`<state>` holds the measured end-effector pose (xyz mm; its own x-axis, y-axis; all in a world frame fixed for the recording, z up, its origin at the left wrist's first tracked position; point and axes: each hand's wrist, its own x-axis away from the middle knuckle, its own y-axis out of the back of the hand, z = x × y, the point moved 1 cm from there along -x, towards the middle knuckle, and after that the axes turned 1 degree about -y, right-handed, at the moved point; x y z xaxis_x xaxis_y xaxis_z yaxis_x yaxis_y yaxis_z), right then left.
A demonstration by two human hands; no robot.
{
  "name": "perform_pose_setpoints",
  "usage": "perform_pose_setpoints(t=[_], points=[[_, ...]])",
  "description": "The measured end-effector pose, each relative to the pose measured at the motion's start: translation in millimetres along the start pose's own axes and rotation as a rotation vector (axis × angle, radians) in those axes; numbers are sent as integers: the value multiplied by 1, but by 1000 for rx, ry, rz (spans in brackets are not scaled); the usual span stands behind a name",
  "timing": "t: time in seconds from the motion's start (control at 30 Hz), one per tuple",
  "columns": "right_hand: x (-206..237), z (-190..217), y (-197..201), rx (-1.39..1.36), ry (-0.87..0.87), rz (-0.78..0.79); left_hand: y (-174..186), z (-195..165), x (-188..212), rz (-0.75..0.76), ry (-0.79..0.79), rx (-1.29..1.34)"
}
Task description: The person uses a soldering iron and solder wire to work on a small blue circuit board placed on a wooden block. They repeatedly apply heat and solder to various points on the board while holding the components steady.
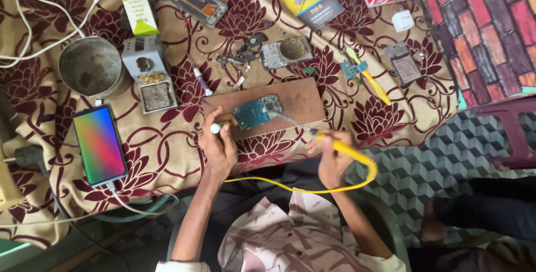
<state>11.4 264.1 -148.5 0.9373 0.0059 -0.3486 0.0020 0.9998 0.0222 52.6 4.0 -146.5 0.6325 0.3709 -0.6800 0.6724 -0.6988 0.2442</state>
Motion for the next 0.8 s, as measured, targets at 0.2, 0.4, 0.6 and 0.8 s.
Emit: perform_pose_setpoints(t=[0.2, 0.4, 0.6, 0.8], points=[[-1, -35, -7, -675, -679, -229, 1, -2, 0, 0, 10, 72], [27, -49, -18, -709, -814, -191, 2, -5, -2, 6, -10, 42], [47, -37, -5, -668, -743, -240, 4, -5, -2, 25, 20, -4], [39, -6, 10, -582, -706, -215, 5, -8, -3, 10, -55, 11]])
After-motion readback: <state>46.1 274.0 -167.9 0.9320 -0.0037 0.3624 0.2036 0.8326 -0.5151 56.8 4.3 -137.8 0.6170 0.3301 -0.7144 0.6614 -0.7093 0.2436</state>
